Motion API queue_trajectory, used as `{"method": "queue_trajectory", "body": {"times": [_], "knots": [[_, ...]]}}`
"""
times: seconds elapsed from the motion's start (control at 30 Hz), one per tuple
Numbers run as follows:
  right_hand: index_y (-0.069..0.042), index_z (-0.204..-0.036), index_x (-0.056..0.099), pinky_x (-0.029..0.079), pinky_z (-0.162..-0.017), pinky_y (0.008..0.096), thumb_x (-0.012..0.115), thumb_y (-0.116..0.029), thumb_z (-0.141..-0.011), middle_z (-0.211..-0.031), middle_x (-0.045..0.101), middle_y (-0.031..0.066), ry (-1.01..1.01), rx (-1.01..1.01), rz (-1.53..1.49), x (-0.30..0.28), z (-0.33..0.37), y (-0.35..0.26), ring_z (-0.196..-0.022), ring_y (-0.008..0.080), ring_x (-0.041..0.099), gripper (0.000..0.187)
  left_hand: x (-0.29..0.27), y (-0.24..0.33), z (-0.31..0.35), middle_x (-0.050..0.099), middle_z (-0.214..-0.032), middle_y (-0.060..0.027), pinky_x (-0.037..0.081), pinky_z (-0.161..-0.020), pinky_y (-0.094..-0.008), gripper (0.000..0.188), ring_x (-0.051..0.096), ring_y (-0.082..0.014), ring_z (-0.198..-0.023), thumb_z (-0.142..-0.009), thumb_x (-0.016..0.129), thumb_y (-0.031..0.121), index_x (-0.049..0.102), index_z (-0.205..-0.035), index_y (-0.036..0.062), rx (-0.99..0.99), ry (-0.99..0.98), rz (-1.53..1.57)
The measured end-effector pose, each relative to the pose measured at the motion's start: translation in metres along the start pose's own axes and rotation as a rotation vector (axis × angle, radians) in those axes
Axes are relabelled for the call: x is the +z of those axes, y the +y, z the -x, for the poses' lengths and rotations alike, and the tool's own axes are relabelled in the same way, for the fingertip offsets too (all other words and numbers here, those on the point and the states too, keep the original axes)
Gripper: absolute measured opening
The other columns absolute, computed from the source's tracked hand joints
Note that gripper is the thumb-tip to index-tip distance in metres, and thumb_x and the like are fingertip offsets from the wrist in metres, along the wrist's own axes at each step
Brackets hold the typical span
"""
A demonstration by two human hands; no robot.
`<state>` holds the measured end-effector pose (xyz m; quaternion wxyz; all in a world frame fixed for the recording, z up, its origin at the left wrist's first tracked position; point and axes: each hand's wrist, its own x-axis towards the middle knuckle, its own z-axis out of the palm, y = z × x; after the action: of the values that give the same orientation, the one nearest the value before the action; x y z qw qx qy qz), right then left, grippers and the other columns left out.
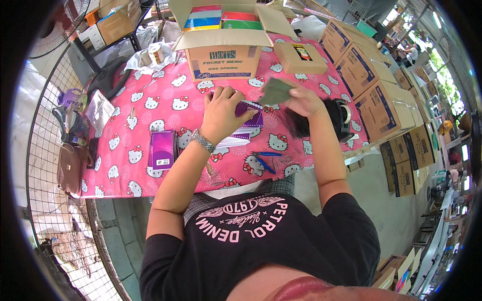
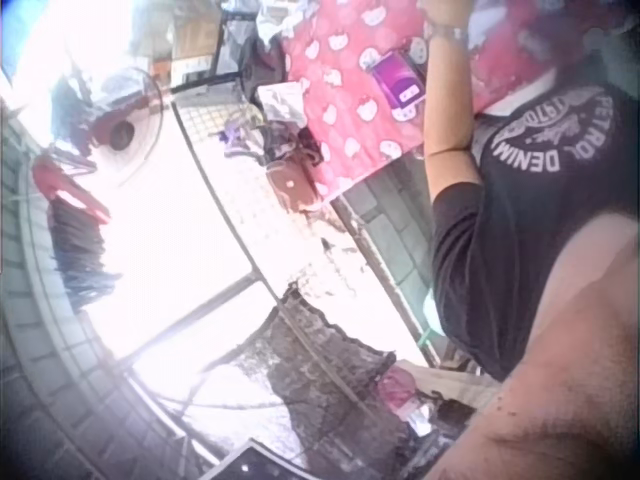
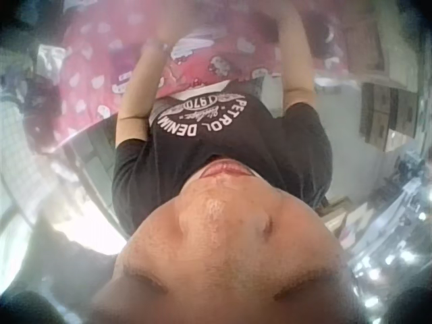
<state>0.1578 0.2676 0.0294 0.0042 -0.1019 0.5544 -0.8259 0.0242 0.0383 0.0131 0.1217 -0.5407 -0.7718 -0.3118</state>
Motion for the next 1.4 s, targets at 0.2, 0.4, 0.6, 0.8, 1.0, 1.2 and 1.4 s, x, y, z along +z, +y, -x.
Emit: {"method": "queue_trajectory", "body": {"times": [0.2,0.4,0.6,0.8,1.0,1.2,1.4], "knots": [[-0.001,-0.134,0.055,0.038,-0.103,0.0338,0.068,-0.021,-0.086,-0.125,0.058,0.0093,0.151,0.109,0.423,0.012,-0.009,-0.004,-0.117,0.0191,0.052,0.054,-0.008,-0.001,0.001,0.059,-0.099,-0.0050,0.040,-0.088,-0.0461,0.044,0.053,-0.0276,-0.105,-0.073,0.080,0.040,0.064,-0.101,0.0102,0.028,-0.004,0.012],[-0.002,-0.135,0.054,0.040,-0.102,0.0352,0.068,-0.021,-0.086,-0.124,0.059,0.0106,0.008,-0.095,0.001,0.026,-0.007,-0.003,-0.114,0.0195,0.055,0.054,-0.011,-0.002,0.003,0.060,-0.100,-0.0061,0.041,-0.088,-0.0459,0.046,0.054,-0.0288,-0.105,-0.073,0.080,0.041,0.062,-0.103,0.0103,-0.006,-0.020,0.008],[-0.001,-0.131,0.056,0.041,-0.103,0.0344,0.066,-0.022,-0.087,-0.126,0.060,0.0092,0.094,0.066,0.482,0.007,-0.017,0.005,-0.116,0.0187,0.055,0.050,-0.011,-0.001,0.003,0.061,-0.101,-0.0076,0.043,-0.088,-0.0462,0.048,0.054,-0.0299,-0.104,-0.073,0.081,0.040,0.061,-0.103,0.0083,-0.011,-0.015,0.032],[0.000,-0.133,0.053,0.034,-0.113,0.0467,0.063,-0.028,-0.086,-0.136,0.054,0.0170,0.017,-0.037,0.299,0.007,-0.031,0.008,-0.129,0.0342,0.051,0.056,-0.018,-0.024,0.000,0.060,-0.100,-0.0096,0.048,-0.086,-0.0409,0.040,0.055,-0.0300,-0.099,-0.075,0.081,0.029,0.061,-0.102,0.0065,-0.011,-0.003,0.136],[-0.003,-0.129,0.056,0.040,-0.104,0.0367,0.066,-0.019,-0.086,-0.124,0.060,0.0101,-0.053,0.035,0.266,0.017,-0.051,0.009,-0.119,0.0230,0.056,0.047,-0.019,-0.052,0.000,0.057,-0.099,-0.0114,0.049,-0.085,-0.0439,0.036,0.058,-0.0323,-0.097,-0.079,0.078,0.029,0.062,-0.102,0.0079,-0.063,-0.140,0.336],[-0.006,-0.124,0.061,0.044,-0.095,0.0293,0.067,-0.014,-0.087,-0.114,0.061,0.0064,0.023,0.035,0.541,0.016,-0.060,0.010,-0.108,0.0154,0.057,0.038,-0.017,-0.052,-0.002,0.061,-0.093,-0.0102,0.048,-0.073,-0.0355,0.033,0.059,-0.0234,-0.081,-0.081,0.078,0.021,0.059,-0.101,0.0020,-0.097,-0.128,0.464],[-0.004,-0.118,0.064,0.046,-0.093,0.0333,0.068,-0.022,-0.087,-0.111,0.064,0.0113,0.389,0.242,0.852,-0.023,-0.057,0.058,-0.107,0.0198,0.060,0.036,-0.021,-0.050,0.005,0.062,-0.086,-0.0086,0.048,-0.065,-0.0307,0.028,0.056,-0.0162,-0.070,-0.085,0.075,0.017,0.059,-0.101,0.0009,-0.211,-0.040,0.459]]}}
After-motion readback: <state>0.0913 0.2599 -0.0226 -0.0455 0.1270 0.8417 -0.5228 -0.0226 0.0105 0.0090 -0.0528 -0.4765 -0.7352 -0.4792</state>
